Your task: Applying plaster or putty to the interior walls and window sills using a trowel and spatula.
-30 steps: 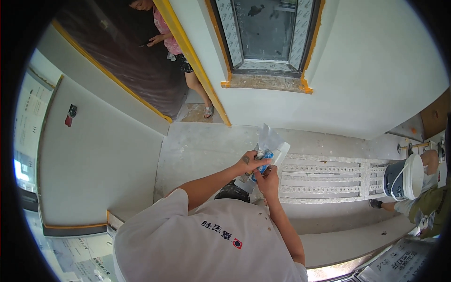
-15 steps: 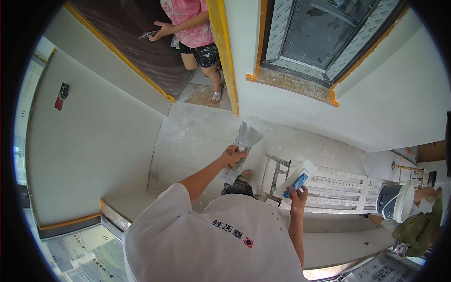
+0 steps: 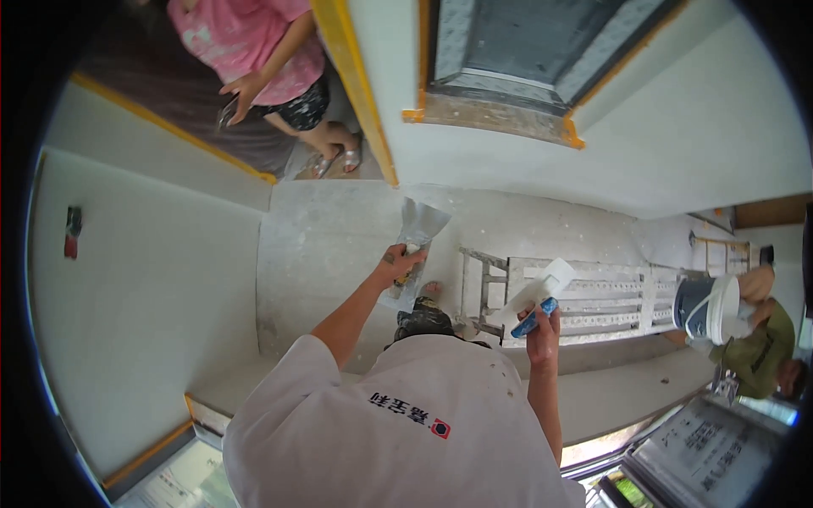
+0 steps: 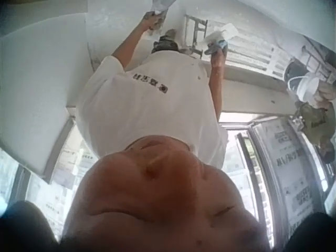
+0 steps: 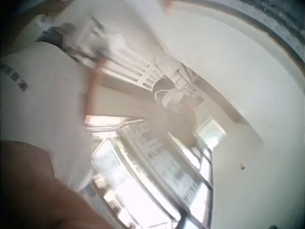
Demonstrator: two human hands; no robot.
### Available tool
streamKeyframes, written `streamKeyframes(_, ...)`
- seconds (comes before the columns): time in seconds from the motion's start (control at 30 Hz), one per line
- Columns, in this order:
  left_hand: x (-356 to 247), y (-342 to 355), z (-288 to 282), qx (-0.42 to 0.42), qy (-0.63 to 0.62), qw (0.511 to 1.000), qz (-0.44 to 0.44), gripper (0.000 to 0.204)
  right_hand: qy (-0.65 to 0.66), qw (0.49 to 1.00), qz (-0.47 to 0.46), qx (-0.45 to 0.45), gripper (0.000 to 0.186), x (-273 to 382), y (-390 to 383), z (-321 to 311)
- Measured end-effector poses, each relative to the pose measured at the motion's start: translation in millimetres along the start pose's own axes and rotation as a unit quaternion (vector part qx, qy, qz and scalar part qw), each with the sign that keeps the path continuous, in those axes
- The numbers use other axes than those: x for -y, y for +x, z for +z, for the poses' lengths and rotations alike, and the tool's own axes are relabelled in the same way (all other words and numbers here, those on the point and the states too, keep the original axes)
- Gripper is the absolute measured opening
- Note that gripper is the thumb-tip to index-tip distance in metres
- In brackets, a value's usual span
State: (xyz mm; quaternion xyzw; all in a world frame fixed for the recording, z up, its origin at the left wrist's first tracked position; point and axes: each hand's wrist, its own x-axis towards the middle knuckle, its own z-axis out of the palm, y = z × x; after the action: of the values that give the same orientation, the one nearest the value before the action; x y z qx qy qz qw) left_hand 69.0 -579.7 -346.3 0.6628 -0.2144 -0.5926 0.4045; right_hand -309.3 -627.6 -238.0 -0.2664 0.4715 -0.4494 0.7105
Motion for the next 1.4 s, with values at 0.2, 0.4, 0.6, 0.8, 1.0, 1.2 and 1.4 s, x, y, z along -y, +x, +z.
streamKeyframes(0.2, 24.3, 2.7, -5.6, -0.018, 0.012, 0.999, -0.039, 0.028, -0.231, 0.964, -0.057, -0.122, 0.03, 8.5, -4.0, -29.9)
streamKeyframes(0.4, 32.6, 12.0, 43.2, 0.036, 0.055, 0.997, -0.035, 0.024, -0.411, 0.817, -0.119, -0.386, 0.042, 63.6, -44.6, -150.8)
streamKeyframes(0.6, 15.1, -5.7, 86.1, -0.006, 0.103, 0.991, -0.087, 0.027, -0.274, 0.777, -0.21, -0.527, 0.04, 152.8, -42.3, -297.6)
streamKeyframes(0.8, -2.8, -14.8, 164.4, -0.057, 0.105, 0.989, -0.087, 0.022, -0.034, 0.756, -0.414, -0.505, 0.034, 268.6, -2.3, -453.8)
streamKeyframes(1.0, -17.6, -33.3, 239.8, -0.113, 0.065, 0.988, -0.084, 0.02, 0.38, 0.809, -0.426, -0.141, 0.019, 373.4, 67.8, -582.5)
streamKeyframes(1.2, -22.8, -64.8, 273.0, -0.128, 0.069, 0.985, -0.089, 0.02, 0.497, 0.767, -0.379, -0.144, 0.042, 404.5, 179.1, -633.4)
streamKeyframes(1.4, -9.1, -95.1, 247.1, -0.209, 0.084, 0.967, -0.118, 0.021, 0.535, 0.707, -0.431, -0.167, 0.048, 442.4, 245.2, -637.0)
